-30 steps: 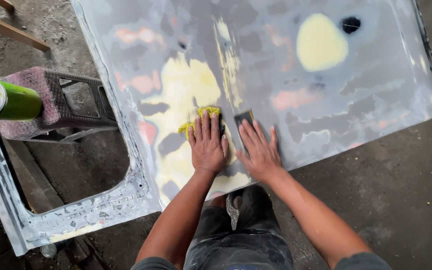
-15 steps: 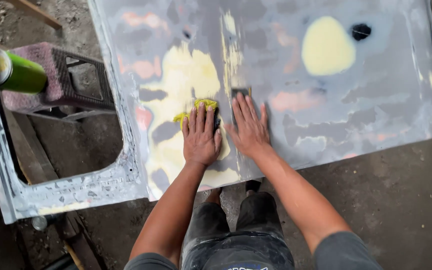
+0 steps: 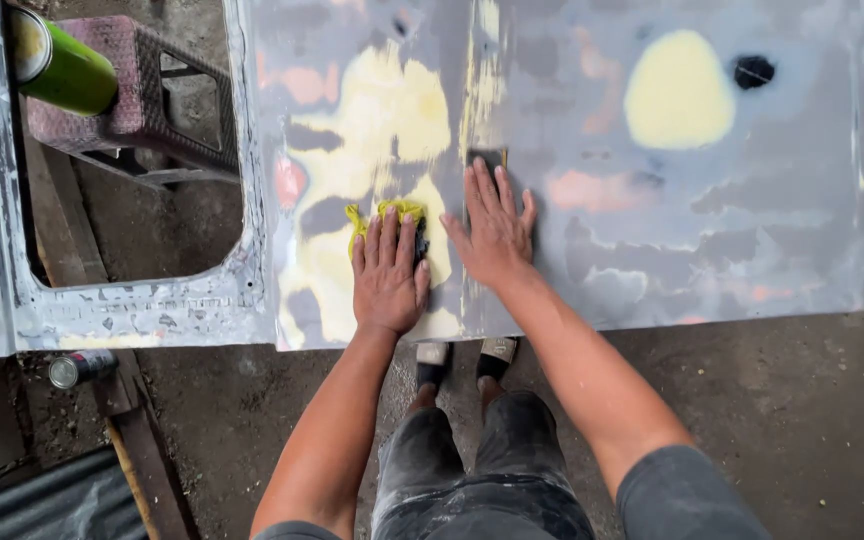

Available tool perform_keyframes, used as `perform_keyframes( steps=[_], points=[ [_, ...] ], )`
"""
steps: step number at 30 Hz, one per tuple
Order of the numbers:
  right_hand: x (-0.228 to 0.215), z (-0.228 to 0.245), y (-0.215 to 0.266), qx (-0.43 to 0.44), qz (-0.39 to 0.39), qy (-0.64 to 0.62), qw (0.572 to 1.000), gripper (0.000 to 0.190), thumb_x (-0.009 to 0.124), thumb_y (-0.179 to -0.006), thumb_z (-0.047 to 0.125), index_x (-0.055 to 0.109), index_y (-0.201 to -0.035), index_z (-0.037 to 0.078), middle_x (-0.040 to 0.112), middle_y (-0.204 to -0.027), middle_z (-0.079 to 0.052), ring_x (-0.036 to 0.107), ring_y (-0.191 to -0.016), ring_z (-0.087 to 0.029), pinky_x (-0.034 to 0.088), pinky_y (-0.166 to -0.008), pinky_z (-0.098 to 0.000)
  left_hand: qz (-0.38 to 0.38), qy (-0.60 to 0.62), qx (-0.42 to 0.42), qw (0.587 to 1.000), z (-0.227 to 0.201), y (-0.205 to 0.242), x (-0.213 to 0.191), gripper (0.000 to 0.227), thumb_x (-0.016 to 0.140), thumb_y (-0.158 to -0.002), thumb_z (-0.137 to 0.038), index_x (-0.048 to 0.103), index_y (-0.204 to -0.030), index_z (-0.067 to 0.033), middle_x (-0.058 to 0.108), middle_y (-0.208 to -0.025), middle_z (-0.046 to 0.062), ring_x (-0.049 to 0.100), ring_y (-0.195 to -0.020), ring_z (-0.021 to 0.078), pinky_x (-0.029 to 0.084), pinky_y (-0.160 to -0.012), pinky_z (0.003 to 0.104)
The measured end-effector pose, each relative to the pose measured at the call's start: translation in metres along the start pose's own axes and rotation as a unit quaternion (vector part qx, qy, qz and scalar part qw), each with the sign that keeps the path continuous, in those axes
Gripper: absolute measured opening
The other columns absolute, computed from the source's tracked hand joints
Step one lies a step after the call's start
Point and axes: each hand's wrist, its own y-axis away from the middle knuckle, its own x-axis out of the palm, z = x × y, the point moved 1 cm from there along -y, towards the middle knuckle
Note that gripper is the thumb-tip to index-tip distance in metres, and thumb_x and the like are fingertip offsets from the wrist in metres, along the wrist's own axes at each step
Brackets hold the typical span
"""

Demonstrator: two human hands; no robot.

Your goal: The person wets a sanding block and a yellow cloth in a bucket, then proceeds to wet-sand a large car door panel. They use the sanding block to smooth the surface and the cloth to wipe away residue, working across the door's surface.

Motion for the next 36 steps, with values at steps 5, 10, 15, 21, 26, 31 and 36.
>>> perform_keyframes(
  steps=[5,10,15,21,26,31,36],
  points=[
    [0.014,0.005,0.082,0.008,0.008,0.015,1.0,0.08,0.045,-0.1,0.055,0.027,-0.161,0.006,0.021,-0.171,-0.01,0.018,-0.156,-0.034,0.005,-0.118,-0.0662,0.006,0.015,-0.015,1.0,-0.004,0.006,0.008,0.076,0.048,-0.096,-0.039,0.023,-0.163,-0.0111,0.018,-0.17,0.014,0.015,-0.156,0.0357,0.008,-0.125,0.054],
    [0.018,0.008,0.043,0.016,0.014,0.022,1.0,0.083,0.046,-0.098,0.056,0.027,-0.16,0.005,0.019,-0.17,-0.011,0.017,-0.154,-0.034,0.003,-0.115,-0.067,0.004,0.006,-0.009,1.0,0.0,0.006,0.011,0.077,0.048,-0.095,-0.039,0.022,-0.163,-0.0099,0.017,-0.17,0.015,0.014,-0.156,0.0368,0.007,-0.125,0.054],
    [0.002,0.01,0.006,0.043,-0.002,-0.004,0.999,0.079,0.044,-0.101,0.056,0.03,-0.162,0.008,0.023,-0.171,-0.007,0.019,-0.157,-0.031,0.002,-0.12,-0.0663,0.019,0.0,-0.015,1.0,-0.003,0.006,0.006,0.076,0.047,-0.096,-0.038,0.023,-0.163,-0.0114,0.017,-0.17,0.014,0.013,-0.157,0.0361,0.006,-0.125,0.055],
    [0.014,0.013,0.102,0.001,0.009,-0.005,1.0,0.08,0.046,-0.099,0.056,0.031,-0.16,0.007,0.023,-0.17,-0.009,0.02,-0.155,-0.033,0.0,-0.116,-0.0688,0.011,0.01,-0.011,1.0,-0.001,0.006,0.008,0.076,0.047,-0.096,-0.038,0.024,-0.163,-0.0102,0.017,-0.17,0.014,0.013,-0.156,0.0365,0.006,-0.125,0.055],
    [0.02,0.006,0.048,0.016,-0.001,0.006,1.0,0.079,0.045,-0.1,0.057,0.032,-0.16,0.008,0.024,-0.17,-0.008,0.02,-0.156,-0.032,0.0,-0.117,-0.0692,-0.001,0.005,-0.003,1.0,-0.001,0.006,0.009,0.076,0.047,-0.096,-0.038,0.024,-0.163,-0.0096,0.017,-0.17,0.015,0.013,-0.156,0.0365,0.006,-0.125,0.055],
    [0.002,0.01,0.012,0.05,-0.006,-0.005,0.999,0.075,0.046,-0.101,0.056,0.033,-0.16,0.011,0.025,-0.17,-0.005,0.02,-0.156,-0.031,0.002,-0.12,-0.0694,-0.004,0.024,-0.003,1.0,-0.002,0.01,0.008,0.075,0.046,-0.097,-0.038,0.024,-0.163,-0.0104,0.017,-0.171,0.015,0.014,-0.157,0.036,0.006,-0.126,0.054],
    [0.012,0.008,0.094,0.006,0.041,0.026,0.999,0.08,0.046,-0.097,0.058,0.028,-0.16,0.011,0.021,-0.17,-0.004,0.017,-0.156,-0.029,-0.002,-0.117,-0.0693,-0.009,0.019,-0.003,1.0,-0.001,0.006,0.009,0.075,0.046,-0.097,-0.039,0.023,-0.163,-0.0105,0.018,-0.17,0.015,0.014,-0.156,0.0364,0.006,-0.125,0.054]
  ],
)
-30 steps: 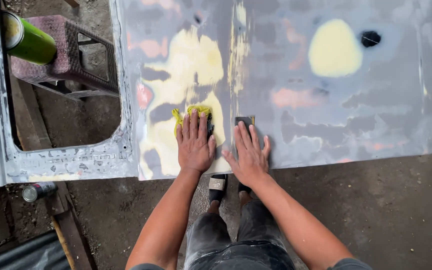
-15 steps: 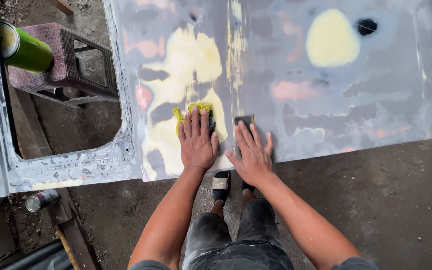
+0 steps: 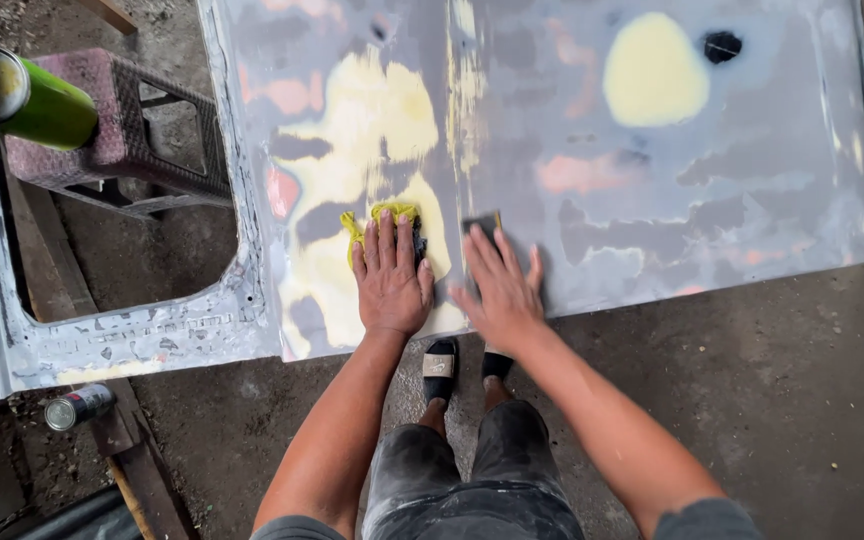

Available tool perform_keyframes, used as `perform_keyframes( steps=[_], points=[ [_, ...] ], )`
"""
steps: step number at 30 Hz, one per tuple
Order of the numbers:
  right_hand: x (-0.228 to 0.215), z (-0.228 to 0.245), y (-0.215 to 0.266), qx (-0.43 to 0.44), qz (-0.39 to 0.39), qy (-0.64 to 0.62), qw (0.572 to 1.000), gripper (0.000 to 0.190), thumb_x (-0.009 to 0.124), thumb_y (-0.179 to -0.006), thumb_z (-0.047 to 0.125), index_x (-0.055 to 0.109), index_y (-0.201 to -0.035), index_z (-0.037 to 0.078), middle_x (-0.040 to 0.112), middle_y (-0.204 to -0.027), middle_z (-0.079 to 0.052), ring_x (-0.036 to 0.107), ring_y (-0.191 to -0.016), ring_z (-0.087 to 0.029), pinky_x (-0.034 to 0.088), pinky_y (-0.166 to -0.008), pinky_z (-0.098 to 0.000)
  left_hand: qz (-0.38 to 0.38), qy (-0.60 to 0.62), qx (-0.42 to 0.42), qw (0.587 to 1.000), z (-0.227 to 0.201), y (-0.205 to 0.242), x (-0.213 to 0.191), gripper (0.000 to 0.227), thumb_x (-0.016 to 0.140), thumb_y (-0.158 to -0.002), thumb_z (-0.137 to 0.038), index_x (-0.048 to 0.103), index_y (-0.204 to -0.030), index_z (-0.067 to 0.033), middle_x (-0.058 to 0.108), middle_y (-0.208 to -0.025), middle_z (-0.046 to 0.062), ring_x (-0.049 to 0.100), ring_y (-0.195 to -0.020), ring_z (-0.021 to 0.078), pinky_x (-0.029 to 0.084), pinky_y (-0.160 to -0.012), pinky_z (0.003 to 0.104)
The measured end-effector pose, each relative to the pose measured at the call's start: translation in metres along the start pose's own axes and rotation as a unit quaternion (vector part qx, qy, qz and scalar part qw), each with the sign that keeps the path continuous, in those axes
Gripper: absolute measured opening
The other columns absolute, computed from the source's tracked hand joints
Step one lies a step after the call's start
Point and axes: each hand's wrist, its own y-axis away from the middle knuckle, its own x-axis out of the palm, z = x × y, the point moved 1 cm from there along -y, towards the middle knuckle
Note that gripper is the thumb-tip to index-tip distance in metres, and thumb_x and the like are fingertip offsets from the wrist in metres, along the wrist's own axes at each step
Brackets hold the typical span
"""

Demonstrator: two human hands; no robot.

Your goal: The person wets a sanding block and a yellow cloth in a bucket, then proceeds to wet-sand a large car door panel. They use the sanding block to smooth the surface and the cloth to wipe away residue, working across the door's surface.

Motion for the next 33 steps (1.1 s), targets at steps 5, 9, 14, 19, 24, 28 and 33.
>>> perform_keyframes(
  steps=[5,9,14,19,24,28,33],
  points=[
    [0.012,-0.003,-0.006,0.002,0.012,0.018,1.0,0.079,0.042,-0.1,0.06,0.028,-0.161,0.011,0.019,-0.17,-0.005,0.015,-0.155,-0.03,-0.004,-0.116,-0.0699,0.002,-0.018,0.003,1.0,0.001,0.0,0.002,0.076,0.046,-0.096,-0.037,0.023,-0.163,-0.0099,0.018,-0.17,0.015,0.014,-0.156,0.0363,0.006,-0.124,0.055],
    [-0.011,-0.003,-0.081,0.026,-0.018,-0.015,0.999,0.077,0.042,-0.101,0.059,0.029,-0.161,0.013,0.02,-0.171,-0.003,0.017,-0.156,-0.029,-0.003,-0.118,-0.07,0.009,0.001,-0.004,1.0,-0.001,0.002,-0.002,0.075,0.047,-0.097,-0.038,0.023,-0.163,-0.0107,0.018,-0.17,0.015,0.013,-0.156,0.0364,0.006,-0.125,0.055],
    [-0.016,0.0,-0.06,0.033,-0.035,-0.017,0.999,0.076,0.046,-0.101,0.056,0.032,-0.161,0.012,0.023,-0.171,-0.004,0.018,-0.157,-0.03,-0.001,-0.118,-0.07,0.002,0.002,0.001,1.0,-0.001,0.002,0.002,0.077,0.048,-0.095,-0.037,0.024,-0.163,-0.0096,0.018,-0.17,0.015,0.014,-0.157,0.0366,0.006,-0.125,0.055],
    [-0.001,0.01,0.03,0.008,-0.013,-0.021,1.0,0.079,0.05,-0.097,0.054,0.032,-0.159,0.009,0.025,-0.169,-0.006,0.02,-0.154,-0.032,0.0,-0.116,-0.07,0.005,-0.004,0.002,1.0,-0.001,0.001,0.0,0.076,0.047,-0.096,-0.038,0.023,-0.163,-0.0098,0.018,-0.17,0.015,0.013,-0.157,0.0362,0.005,-0.125,0.055],
    [0.001,0.003,-0.027,0.019,-0.024,-0.006,0.999,0.077,0.049,-0.097,0.052,0.034,-0.159,0.008,0.024,-0.169,-0.007,0.021,-0.154,-0.033,-0.001,-0.115,-0.0719,0.011,-0.006,-0.004,1.0,0.0,0.001,0.002,0.077,0.046,-0.096,-0.038,0.022,-0.163,-0.0094,0.017,-0.17,0.015,0.012,-0.157,0.036,0.005,-0.125,0.054],
    [-0.016,0.007,-0.078,0.041,-0.033,-0.04,0.998,0.078,0.048,-0.1,0.055,0.033,-0.159,0.008,0.023,-0.169,-0.006,0.02,-0.154,-0.034,0.0,-0.115,-0.0715,0.02,-0.008,-0.006,1.0,0.001,0.002,0.001,0.077,0.046,-0.097,-0.039,0.022,-0.163,-0.0103,0.016,-0.17,0.014,0.011,-0.157,0.0356,0.004,-0.125,0.055],
    [0.005,0.008,-0.024,0.022,-0.051,-0.02,0.998,0.077,0.047,-0.102,0.055,0.032,-0.16,0.008,0.022,-0.171,-0.006,0.018,-0.156,-0.033,-0.002,-0.117,-0.0708,0.014,-0.016,-0.003,1.0,0.001,0.002,0.005,0.076,0.044,-0.098,-0.039,0.02,-0.164,-0.0099,0.015,-0.171,0.014,0.01,-0.158,0.0354,0.004,-0.126,0.054]
  ],
)
